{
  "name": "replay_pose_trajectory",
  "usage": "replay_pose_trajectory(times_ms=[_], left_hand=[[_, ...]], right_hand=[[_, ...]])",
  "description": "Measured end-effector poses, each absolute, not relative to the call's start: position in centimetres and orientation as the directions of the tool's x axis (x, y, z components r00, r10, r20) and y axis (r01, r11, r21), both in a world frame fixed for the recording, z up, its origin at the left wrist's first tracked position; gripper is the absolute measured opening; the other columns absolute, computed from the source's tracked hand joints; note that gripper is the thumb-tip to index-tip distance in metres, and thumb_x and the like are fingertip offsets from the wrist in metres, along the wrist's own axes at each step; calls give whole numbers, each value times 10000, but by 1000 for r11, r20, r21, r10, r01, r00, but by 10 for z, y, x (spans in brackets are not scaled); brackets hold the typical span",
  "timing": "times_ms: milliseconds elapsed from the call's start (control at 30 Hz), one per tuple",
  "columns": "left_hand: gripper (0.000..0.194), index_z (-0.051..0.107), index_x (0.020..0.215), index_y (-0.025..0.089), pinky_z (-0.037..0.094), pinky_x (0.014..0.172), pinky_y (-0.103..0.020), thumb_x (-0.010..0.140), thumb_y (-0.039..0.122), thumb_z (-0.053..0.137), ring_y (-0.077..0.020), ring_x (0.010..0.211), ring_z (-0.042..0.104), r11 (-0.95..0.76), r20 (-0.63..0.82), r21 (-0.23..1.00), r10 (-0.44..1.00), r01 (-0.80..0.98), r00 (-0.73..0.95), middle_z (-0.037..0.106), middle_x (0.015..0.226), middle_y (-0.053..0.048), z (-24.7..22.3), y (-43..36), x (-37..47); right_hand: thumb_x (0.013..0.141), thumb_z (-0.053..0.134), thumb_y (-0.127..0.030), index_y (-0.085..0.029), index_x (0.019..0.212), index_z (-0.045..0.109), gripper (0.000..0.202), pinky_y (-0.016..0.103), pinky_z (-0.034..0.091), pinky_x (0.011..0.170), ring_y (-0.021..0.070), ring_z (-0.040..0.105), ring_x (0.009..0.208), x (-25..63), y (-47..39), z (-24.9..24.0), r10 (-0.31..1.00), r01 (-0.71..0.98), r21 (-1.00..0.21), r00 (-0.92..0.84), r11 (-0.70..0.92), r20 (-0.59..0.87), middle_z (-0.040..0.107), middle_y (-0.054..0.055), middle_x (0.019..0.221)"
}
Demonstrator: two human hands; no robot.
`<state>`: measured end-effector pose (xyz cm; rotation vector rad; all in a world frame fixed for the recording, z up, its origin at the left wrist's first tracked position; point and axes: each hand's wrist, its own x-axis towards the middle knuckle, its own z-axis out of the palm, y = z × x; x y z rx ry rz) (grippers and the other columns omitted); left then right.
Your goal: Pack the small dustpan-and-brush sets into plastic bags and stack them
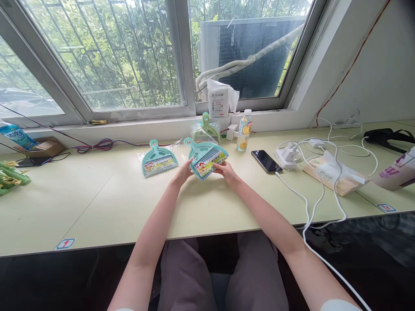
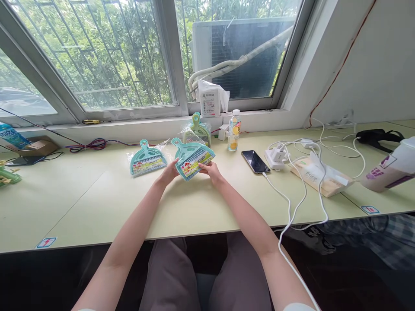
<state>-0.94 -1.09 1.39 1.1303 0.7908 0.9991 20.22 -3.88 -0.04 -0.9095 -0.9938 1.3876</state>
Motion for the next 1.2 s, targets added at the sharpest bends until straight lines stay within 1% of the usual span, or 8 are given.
replay_pose_trajectory(times_ms=[133, 233, 500, 633, 733, 967, 1100, 1200], left_hand=[[525, 514, 1297, 236, 512, 878, -360, 822, 441, 607, -235, 1047, 634, -11, 99, 930, 970, -368, 222, 667, 1140, -55, 15, -13, -7], [524, 505, 1305, 233, 520, 866, -335, 814, 370, 626, -215, 1031, 634, -33, 105, 916, 982, -400, 158, 658, 1151, -45, 15, -15, -6], [488, 578, 1232, 207, 533, 902, -378, 770, 321, 683, -262, 1056, 639, 60, 24, 931, 974, -361, 224, 690, 1066, -61, 15, -19, 1], [457, 614, 1187, 195, 539, 899, -369, 756, 316, 702, -258, 1033, 651, 89, 1, 936, 967, -340, 256, 701, 1043, -60, 12, -18, -1], [436, 622, 1171, 194, 537, 902, -367, 762, 323, 698, -254, 1031, 652, 96, -5, 938, 965, -334, 264, 703, 1039, -58, 12, -18, -2], [392, 633, 1131, 164, 528, 905, -379, 816, 398, 632, -274, 1048, 646, 167, -64, 937, 946, -307, 318, 705, 1051, -93, 16, -24, 1], [420, 626, 1162, 158, 537, 864, -360, 844, 429, 598, -268, 1043, 646, 196, -74, 932, 926, -304, 370, 693, 1106, -102, 17, -27, 2], [462, 610, 1204, 157, 521, 888, -383, 843, 445, 601, -273, 1047, 640, 220, -78, 936, 891, -275, 446, 675, 1155, -115, 17, -28, 4]], right_hand=[[678, 807, -270, -151, 921, 670, 304, 375, 581, 874, 204, 715, 847, 203, -39, -2, 997, -308, -951, -80, -2, 24, 738, 78, 990], [677, 810, -267, -148, 904, 673, 291, 383, 586, 863, 210, 719, 818, 201, -40, -1, 995, -294, -956, -101, -20, 11, 743, 83, 959], [728, 758, -177, -148, 886, 660, 188, 381, 588, 865, 194, 717, 803, 198, -43, 4, 996, -321, -944, -52, -79, -65, 742, 70, 922], [721, 746, -113, -145, 868, 662, 172, 344, 580, 891, 185, 705, 889, 199, -41, 3, 995, -374, -923, -47, -94, -83, 733, 71, 988], [715, 747, -97, -138, 853, 664, 166, 340, 573, 909, 183, 701, 908, 199, -38, 2, 995, -420, -903, -76, -95, -69, 734, 70, 976], [701, 763, -125, -145, 846, 668, 175, 362, 567, 926, 207, 696, 946, 191, -41, 3, 1000, -470, -882, -21, -27, -20, 741, 67, 947], [698, 759, -131, -152, 857, 667, 185, 353, 564, 932, 212, 688, 975, 185, -45, 5, 999, -531, -847, 36, 26, 8, 741, 58, 955], [687, 769, -136, -156, 852, 661, 198, 353, 557, 947, 212, 680, 998, 184, -45, 4, 996, -559, -828, 84, 50, 4, 740, 53, 955]])
